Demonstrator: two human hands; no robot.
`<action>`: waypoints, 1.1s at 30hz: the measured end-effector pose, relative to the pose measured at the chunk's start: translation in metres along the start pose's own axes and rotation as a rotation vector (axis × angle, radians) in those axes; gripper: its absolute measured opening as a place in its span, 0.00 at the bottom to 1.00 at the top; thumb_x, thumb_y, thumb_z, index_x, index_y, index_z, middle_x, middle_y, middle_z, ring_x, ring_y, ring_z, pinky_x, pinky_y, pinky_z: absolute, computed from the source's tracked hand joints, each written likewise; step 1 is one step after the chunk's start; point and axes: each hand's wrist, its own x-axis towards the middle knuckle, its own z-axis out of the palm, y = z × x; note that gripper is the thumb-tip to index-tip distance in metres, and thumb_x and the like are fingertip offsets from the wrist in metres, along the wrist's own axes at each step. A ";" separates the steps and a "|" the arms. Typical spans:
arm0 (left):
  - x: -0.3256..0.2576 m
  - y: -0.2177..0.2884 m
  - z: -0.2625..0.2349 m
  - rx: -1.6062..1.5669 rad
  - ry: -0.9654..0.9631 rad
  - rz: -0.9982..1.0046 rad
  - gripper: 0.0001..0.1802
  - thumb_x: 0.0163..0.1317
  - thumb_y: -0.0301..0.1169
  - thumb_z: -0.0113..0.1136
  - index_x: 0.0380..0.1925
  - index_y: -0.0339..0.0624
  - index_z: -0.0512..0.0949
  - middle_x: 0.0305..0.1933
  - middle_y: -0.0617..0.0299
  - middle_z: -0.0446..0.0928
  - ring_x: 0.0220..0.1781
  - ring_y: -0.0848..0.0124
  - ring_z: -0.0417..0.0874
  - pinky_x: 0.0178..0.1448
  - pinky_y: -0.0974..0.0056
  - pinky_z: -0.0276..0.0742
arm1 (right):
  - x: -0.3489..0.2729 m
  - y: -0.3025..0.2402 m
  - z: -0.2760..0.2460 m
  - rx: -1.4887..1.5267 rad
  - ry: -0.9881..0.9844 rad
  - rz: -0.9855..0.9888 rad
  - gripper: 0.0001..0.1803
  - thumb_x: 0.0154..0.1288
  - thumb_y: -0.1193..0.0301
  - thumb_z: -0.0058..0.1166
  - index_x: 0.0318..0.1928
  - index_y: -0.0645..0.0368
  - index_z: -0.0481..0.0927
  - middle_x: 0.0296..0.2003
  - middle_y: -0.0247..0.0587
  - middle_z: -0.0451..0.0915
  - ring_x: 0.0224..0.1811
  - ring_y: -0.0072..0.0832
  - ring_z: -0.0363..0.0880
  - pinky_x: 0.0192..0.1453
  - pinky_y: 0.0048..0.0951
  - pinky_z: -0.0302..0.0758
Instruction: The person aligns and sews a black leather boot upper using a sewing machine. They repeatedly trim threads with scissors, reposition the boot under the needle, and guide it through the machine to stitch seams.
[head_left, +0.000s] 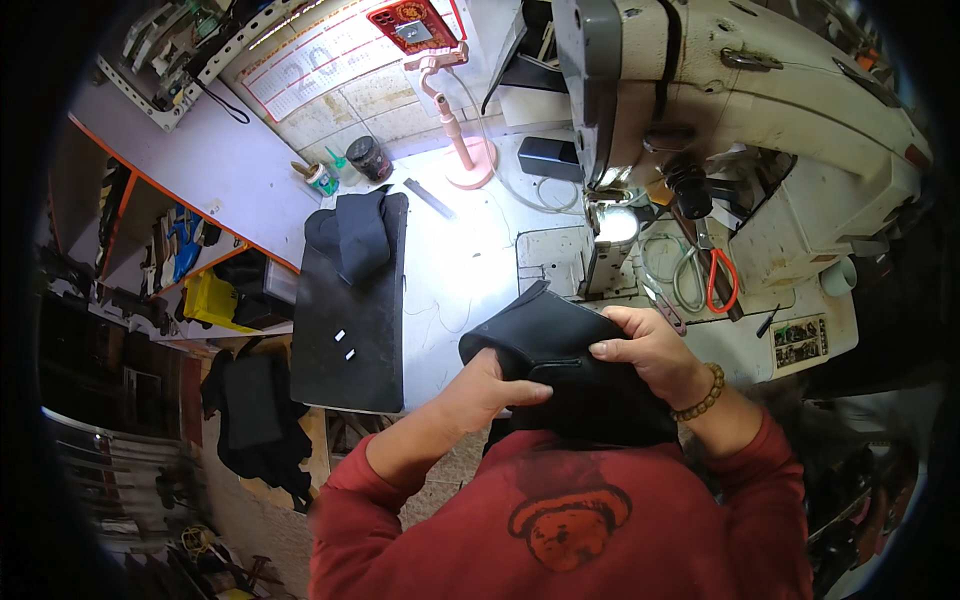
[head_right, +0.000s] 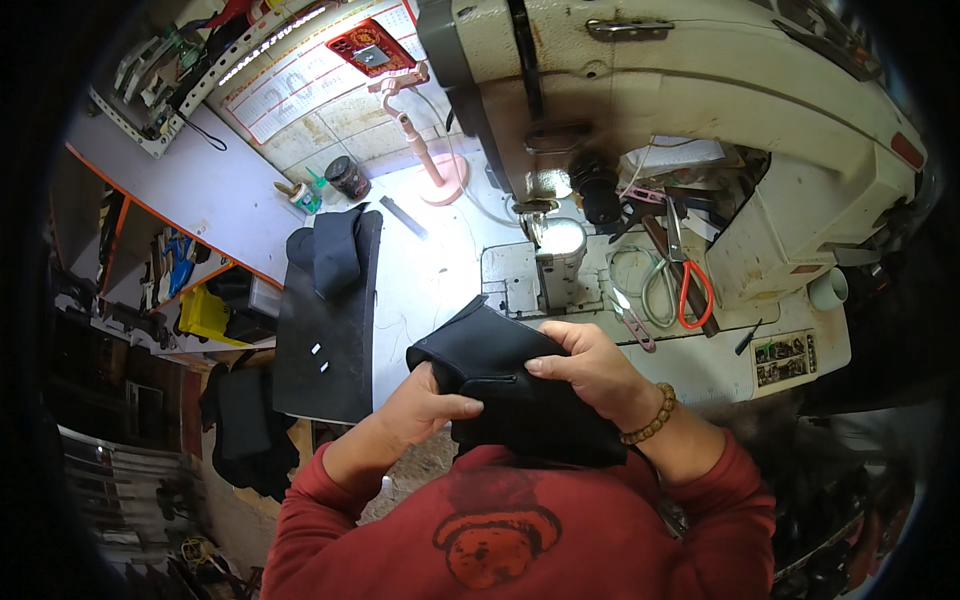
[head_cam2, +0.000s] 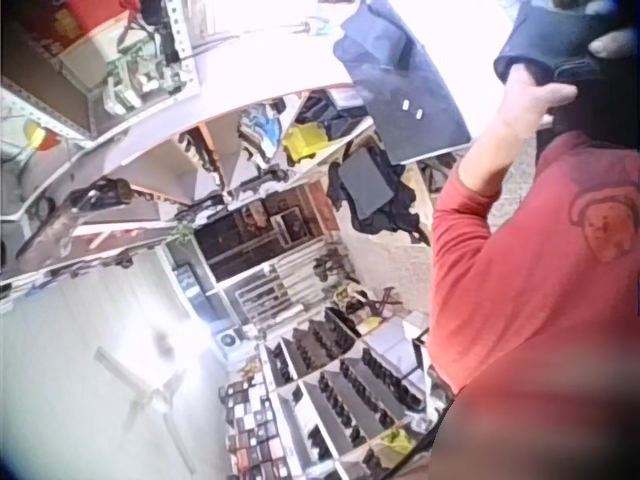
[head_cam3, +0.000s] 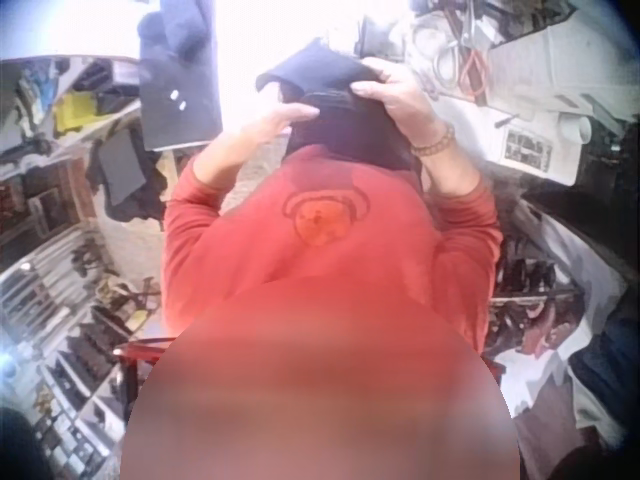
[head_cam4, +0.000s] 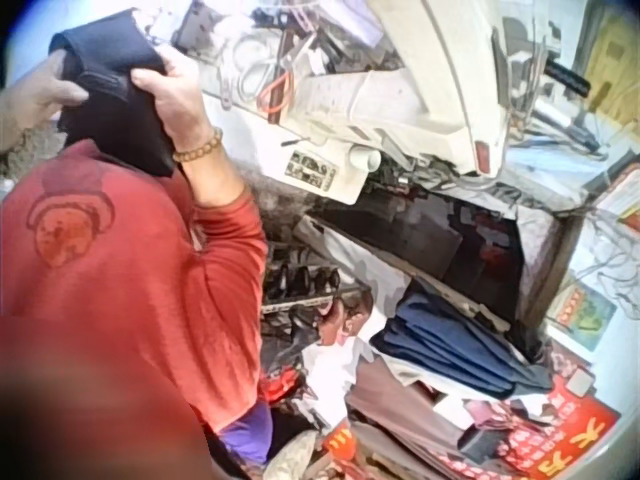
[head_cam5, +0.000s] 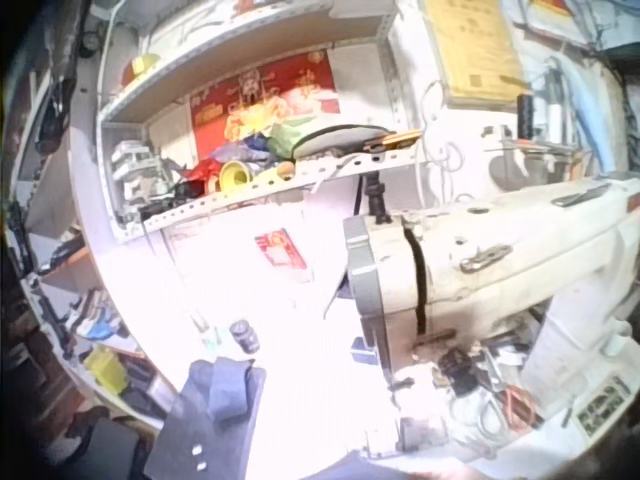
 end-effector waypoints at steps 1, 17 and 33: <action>0.002 0.000 0.004 -0.033 0.079 -0.012 0.27 0.56 0.20 0.63 0.58 0.33 0.71 0.55 0.59 0.77 0.57 0.70 0.78 0.63 0.64 0.72 | 0.002 -0.001 -0.002 0.002 0.012 0.006 0.14 0.63 0.80 0.57 0.50 0.67 0.79 0.43 0.35 0.83 0.42 0.17 0.79 0.50 0.22 0.76; 0.038 0.011 0.013 -0.231 0.159 0.046 0.20 0.62 0.25 0.64 0.54 0.33 0.75 0.50 0.58 0.81 0.49 0.70 0.83 0.57 0.64 0.79 | 0.037 -0.029 -0.028 -0.043 -0.080 0.188 0.18 0.57 0.79 0.64 0.49 0.66 0.80 0.40 0.36 0.84 0.40 0.21 0.81 0.49 0.23 0.78; 0.063 0.033 0.042 -0.264 0.234 0.126 0.17 0.64 0.22 0.60 0.53 0.33 0.74 0.47 0.56 0.82 0.46 0.67 0.85 0.54 0.62 0.82 | 0.016 -0.073 -0.049 -0.442 0.164 -0.052 0.21 0.64 0.77 0.59 0.55 0.67 0.69 0.34 0.35 0.82 0.36 0.14 0.76 0.42 0.19 0.75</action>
